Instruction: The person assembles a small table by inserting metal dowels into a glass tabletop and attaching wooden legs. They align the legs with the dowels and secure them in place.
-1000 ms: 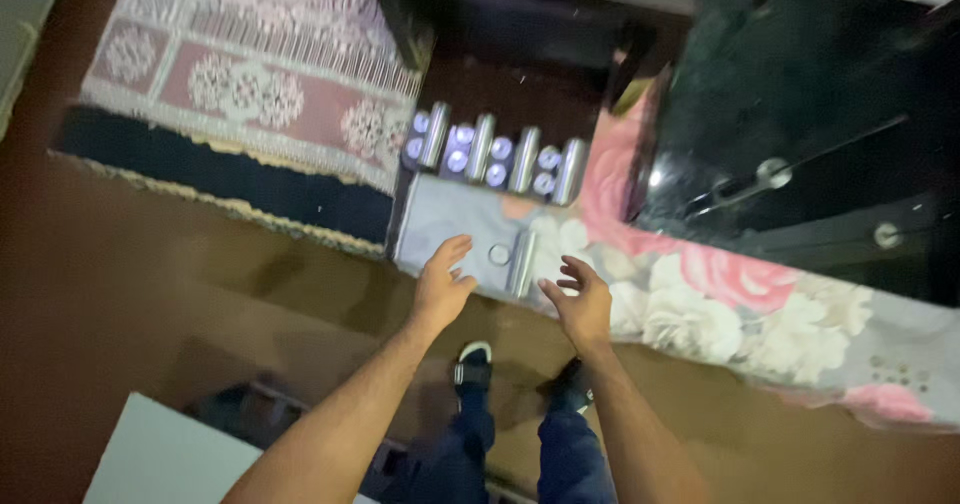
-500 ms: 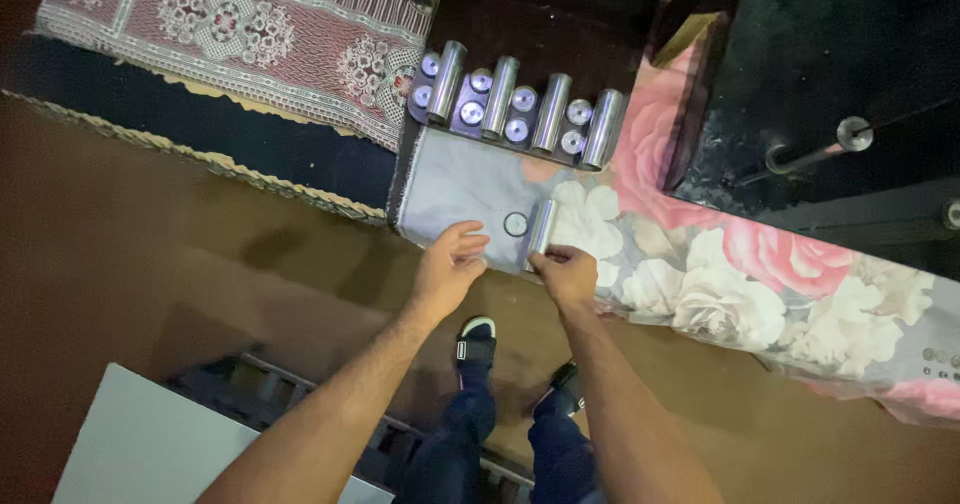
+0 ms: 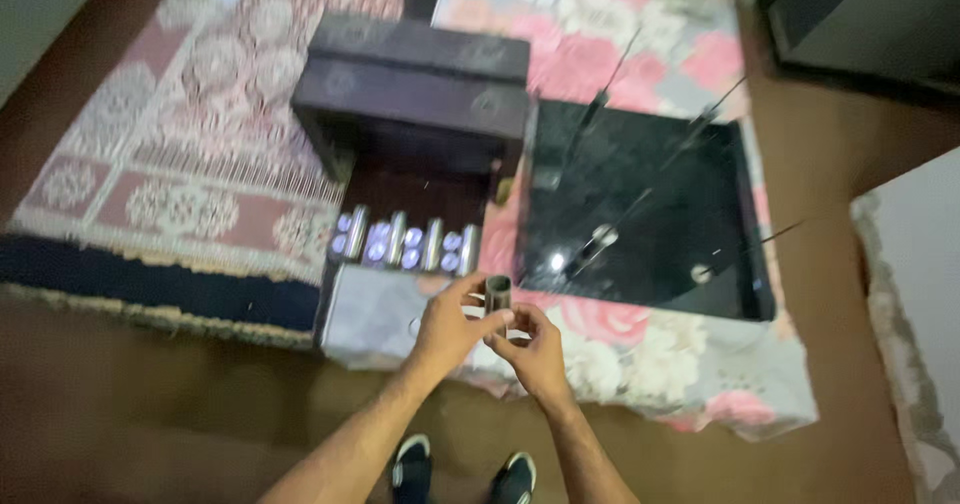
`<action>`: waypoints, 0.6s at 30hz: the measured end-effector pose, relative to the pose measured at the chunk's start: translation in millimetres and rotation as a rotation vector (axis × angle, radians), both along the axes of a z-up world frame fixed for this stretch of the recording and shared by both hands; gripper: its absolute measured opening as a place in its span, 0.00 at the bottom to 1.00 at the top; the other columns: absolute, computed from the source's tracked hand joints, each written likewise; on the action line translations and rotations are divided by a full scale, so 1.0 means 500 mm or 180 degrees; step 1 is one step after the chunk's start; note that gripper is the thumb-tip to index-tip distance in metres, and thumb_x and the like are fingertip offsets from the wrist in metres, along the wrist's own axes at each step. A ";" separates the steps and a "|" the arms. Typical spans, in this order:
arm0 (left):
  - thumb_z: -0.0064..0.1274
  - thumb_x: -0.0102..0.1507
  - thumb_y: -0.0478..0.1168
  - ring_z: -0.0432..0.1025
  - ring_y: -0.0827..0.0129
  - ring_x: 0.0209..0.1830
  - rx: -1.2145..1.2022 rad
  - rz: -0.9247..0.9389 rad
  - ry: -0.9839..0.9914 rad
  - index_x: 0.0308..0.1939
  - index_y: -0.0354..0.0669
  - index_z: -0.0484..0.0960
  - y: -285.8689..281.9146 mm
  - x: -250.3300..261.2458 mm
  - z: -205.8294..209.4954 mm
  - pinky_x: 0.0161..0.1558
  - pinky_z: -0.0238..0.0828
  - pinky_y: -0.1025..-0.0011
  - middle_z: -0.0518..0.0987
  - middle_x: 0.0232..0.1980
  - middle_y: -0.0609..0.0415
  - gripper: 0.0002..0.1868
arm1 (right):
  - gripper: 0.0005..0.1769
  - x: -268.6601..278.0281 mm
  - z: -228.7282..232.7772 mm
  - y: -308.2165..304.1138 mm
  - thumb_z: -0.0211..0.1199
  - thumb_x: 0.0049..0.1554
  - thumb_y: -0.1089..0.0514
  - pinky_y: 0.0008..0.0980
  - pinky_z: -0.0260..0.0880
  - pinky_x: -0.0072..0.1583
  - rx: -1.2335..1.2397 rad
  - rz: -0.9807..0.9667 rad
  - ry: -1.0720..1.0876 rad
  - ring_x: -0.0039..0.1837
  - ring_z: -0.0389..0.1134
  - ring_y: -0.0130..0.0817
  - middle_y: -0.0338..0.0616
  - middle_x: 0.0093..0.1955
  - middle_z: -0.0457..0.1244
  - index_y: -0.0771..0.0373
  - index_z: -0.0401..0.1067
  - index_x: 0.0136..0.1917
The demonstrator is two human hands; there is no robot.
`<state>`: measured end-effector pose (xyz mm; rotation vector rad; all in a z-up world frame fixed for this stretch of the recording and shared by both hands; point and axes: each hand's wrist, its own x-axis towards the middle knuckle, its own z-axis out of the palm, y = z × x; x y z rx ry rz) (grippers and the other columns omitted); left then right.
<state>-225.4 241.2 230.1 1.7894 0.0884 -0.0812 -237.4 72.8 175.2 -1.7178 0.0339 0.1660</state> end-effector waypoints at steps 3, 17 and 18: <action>0.69 0.54 0.40 0.82 0.68 0.47 0.0024 -0.0308 -0.0279 0.51 0.41 0.84 -0.075 0.000 0.128 0.47 0.82 0.70 0.87 0.46 0.53 0.22 | 0.24 0.009 0.113 -0.078 0.73 0.46 0.65 0.32 0.75 0.54 0.0033 0.0038 -0.0442 0.55 0.71 0.27 0.40 0.53 0.69 0.66 0.72 0.57; 0.72 0.51 0.39 0.80 0.67 0.46 0.0030 -0.0528 -0.1013 0.48 0.39 0.81 -0.434 0.029 0.231 0.48 0.79 0.69 0.82 0.47 0.52 0.24 | 0.23 0.009 0.260 -0.396 0.73 0.49 0.63 0.30 0.75 0.54 -0.0549 -0.0748 -0.0887 0.51 0.74 0.29 0.42 0.51 0.72 0.65 0.73 0.58; 0.72 0.51 0.40 0.81 0.67 0.46 0.0109 -0.0521 -0.0981 0.47 0.39 0.81 -0.456 0.036 0.230 0.49 0.78 0.69 0.83 0.46 0.52 0.23 | 0.23 0.011 0.263 -0.413 0.74 0.49 0.62 0.30 0.75 0.54 -0.0577 -0.0813 -0.0884 0.51 0.74 0.29 0.41 0.52 0.72 0.65 0.73 0.58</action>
